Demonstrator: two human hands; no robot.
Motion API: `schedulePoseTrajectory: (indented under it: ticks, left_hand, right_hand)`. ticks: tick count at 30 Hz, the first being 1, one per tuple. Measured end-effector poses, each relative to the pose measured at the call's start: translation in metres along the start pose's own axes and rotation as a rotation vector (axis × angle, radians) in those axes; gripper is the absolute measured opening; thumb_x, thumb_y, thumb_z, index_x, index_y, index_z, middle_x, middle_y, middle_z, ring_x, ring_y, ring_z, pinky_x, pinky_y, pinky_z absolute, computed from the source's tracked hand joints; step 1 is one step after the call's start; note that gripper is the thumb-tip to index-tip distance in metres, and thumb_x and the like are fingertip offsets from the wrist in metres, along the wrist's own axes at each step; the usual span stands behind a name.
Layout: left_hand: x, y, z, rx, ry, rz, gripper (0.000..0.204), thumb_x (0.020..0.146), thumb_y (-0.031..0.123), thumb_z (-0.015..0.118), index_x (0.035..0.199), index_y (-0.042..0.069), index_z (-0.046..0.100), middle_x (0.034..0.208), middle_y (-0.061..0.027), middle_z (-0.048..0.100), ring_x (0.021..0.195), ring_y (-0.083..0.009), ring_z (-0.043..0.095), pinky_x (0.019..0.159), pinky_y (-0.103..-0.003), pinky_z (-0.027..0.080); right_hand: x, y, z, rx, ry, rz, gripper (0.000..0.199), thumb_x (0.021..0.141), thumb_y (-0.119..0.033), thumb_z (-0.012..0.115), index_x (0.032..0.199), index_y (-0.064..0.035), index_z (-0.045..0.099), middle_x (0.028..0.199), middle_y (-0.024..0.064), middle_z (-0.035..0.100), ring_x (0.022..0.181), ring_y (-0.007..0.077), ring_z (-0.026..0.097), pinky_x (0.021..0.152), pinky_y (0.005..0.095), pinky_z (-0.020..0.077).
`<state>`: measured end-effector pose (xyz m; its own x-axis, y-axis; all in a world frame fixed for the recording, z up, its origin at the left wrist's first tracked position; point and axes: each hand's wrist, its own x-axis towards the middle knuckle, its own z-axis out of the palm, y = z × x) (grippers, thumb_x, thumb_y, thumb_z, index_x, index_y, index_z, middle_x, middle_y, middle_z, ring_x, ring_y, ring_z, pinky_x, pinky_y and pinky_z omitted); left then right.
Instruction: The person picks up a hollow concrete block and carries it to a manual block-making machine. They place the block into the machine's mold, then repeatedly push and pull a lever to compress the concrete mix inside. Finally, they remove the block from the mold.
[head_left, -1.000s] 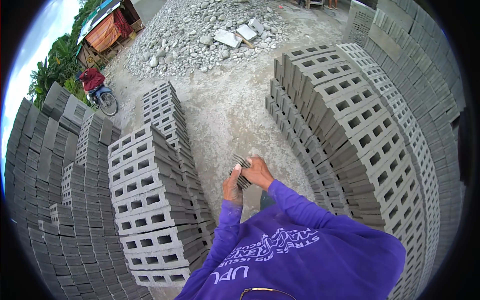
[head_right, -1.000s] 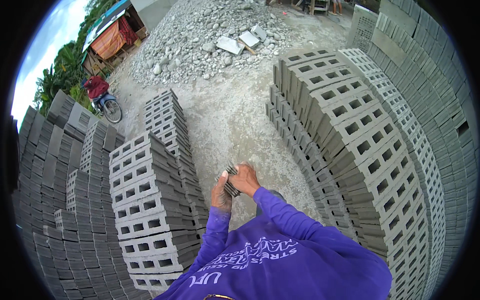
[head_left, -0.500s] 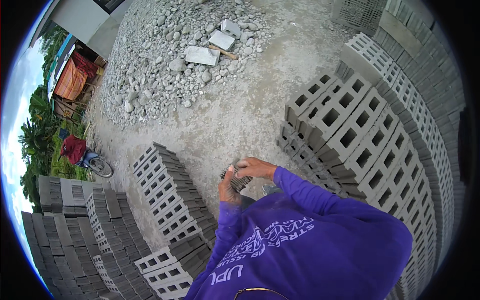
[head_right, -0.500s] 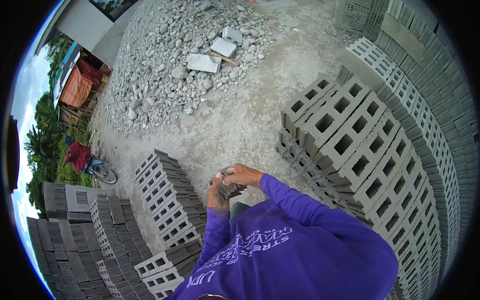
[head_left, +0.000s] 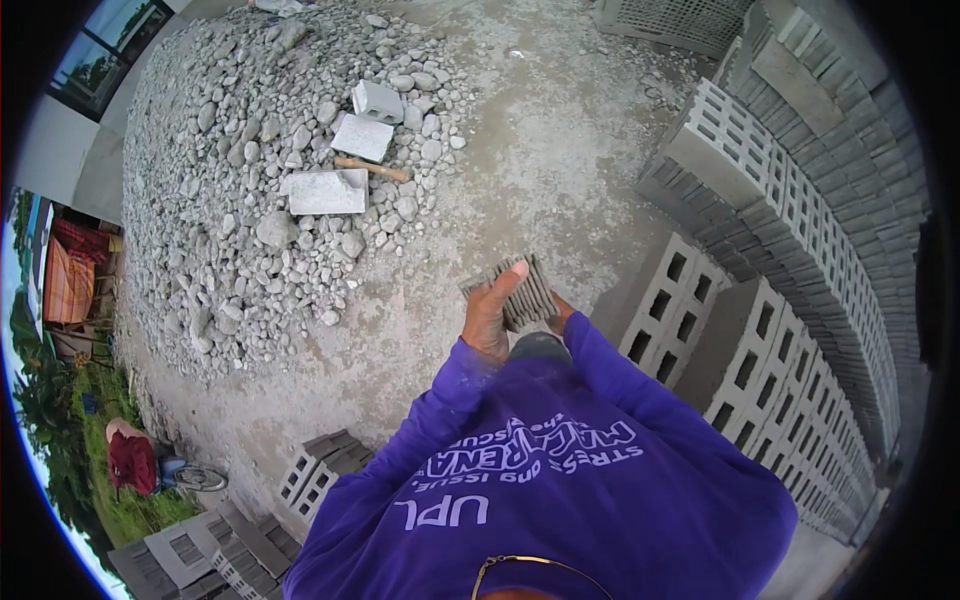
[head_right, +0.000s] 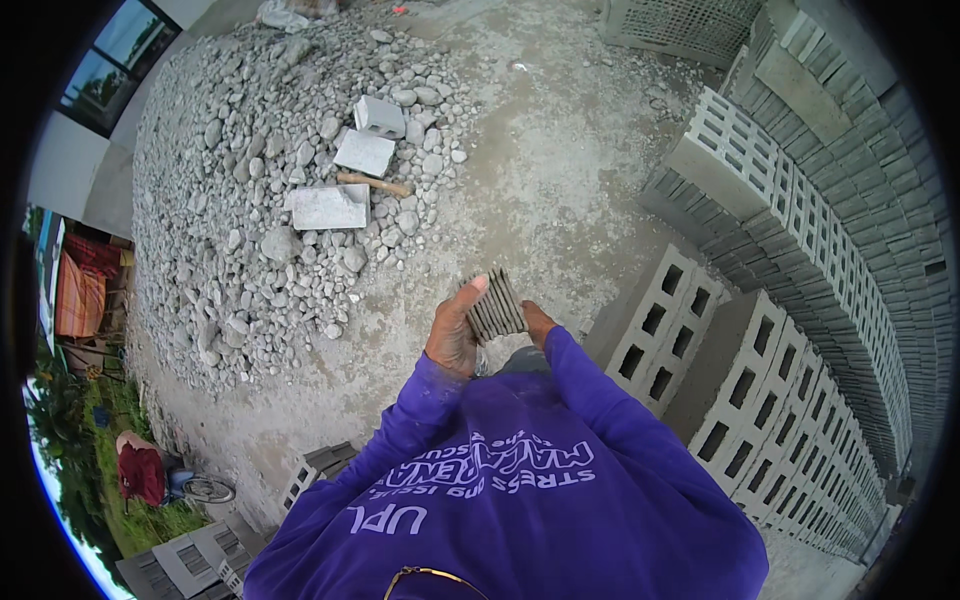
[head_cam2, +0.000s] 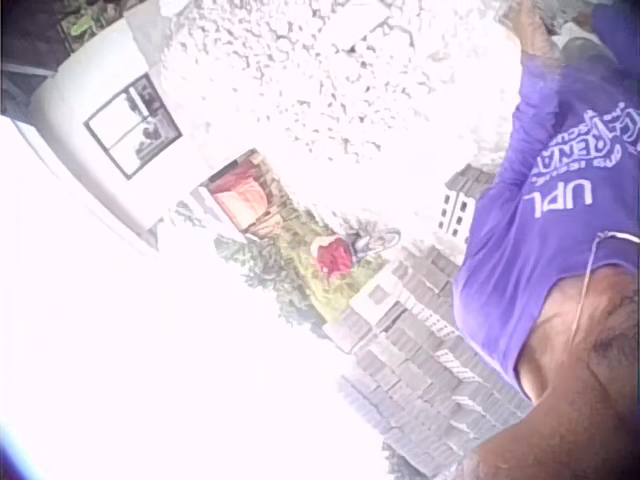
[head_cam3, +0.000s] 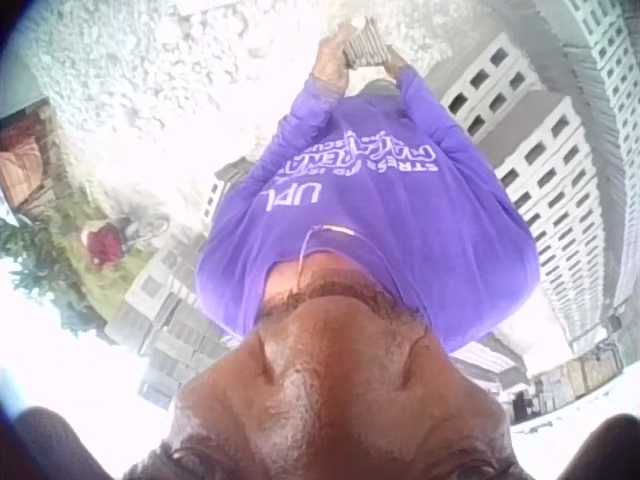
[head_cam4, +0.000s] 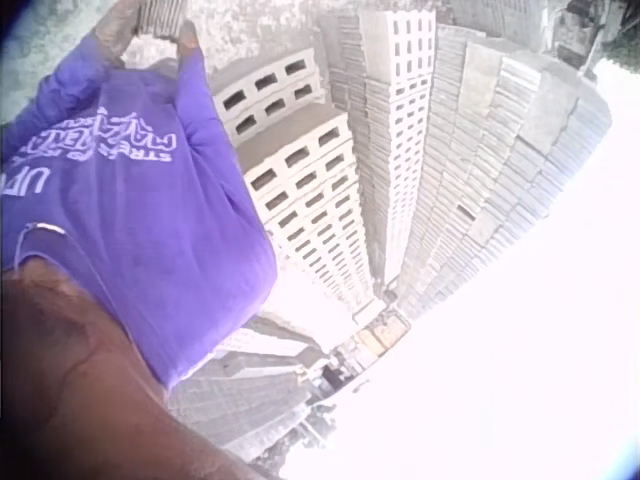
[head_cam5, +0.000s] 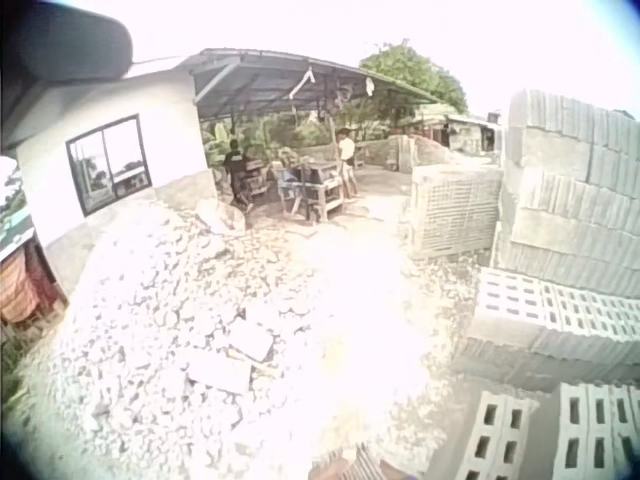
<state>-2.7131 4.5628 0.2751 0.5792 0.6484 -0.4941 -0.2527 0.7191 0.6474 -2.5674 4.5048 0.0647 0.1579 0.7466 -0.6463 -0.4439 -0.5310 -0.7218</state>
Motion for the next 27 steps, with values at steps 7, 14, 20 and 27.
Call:
schedulePoseTrajectory:
  ticks: [7, 14, 20, 27]
  left_hand:
    - [0.188, 0.124, 0.09, 0.297, -0.385, -0.15, 0.037, 0.087, 0.037, 0.074, 0.097, 0.002, 0.071, 0.085, -0.0024, 0.068, 0.076, -0.01, 0.061, 0.068, -0.026, 0.046]
    - [0.399, 0.206, 0.171, 0.573, -0.553, -0.102, 0.045, 0.086, 0.043, 0.075, 0.096, 0.0, 0.07, 0.079, 0.0018, 0.059, 0.071, -0.0082, 0.049, 0.063, -0.029, 0.04]
    - [0.586, 0.311, 0.246, 0.492, -0.657, -0.069, 0.056, 0.084, 0.048, 0.076, 0.105, -0.004, 0.067, 0.09, -0.0051, 0.065, 0.083, -0.0122, 0.057, 0.074, -0.03, 0.046]
    - [0.835, 0.406, 0.292, 0.397, -0.706, -0.106, 0.067, 0.083, 0.05, 0.075, 0.123, -0.002, 0.062, 0.109, -0.0097, 0.068, 0.099, -0.017, 0.062, 0.088, -0.031, 0.046]
  right_hand:
    - [0.122, -0.138, -0.019, 0.205, 0.154, -0.017, 0.041, 0.093, -0.035, 0.061, 0.112, 0.0008, 0.068, 0.105, 0.0112, 0.069, 0.094, 0.0247, 0.065, 0.083, 0.0419, 0.049]
    - [0.29, -0.328, -0.092, 0.213, 0.224, -0.025, 0.041, 0.093, -0.033, 0.061, 0.115, 0.0018, 0.066, 0.107, 0.0122, 0.069, 0.094, 0.0253, 0.065, 0.082, 0.0414, 0.0498]
    - [0.432, -0.504, -0.154, 0.199, 0.262, -0.053, 0.041, 0.094, -0.03, 0.062, 0.118, 0.0027, 0.065, 0.11, 0.0129, 0.069, 0.094, 0.0259, 0.066, 0.081, 0.0409, 0.0505]
    - [0.638, -0.669, -0.229, 0.213, 0.356, -0.034, 0.042, 0.094, -0.028, 0.062, 0.121, 0.0037, 0.064, 0.113, 0.0138, 0.068, 0.094, 0.0265, 0.066, 0.081, 0.0404, 0.0513]
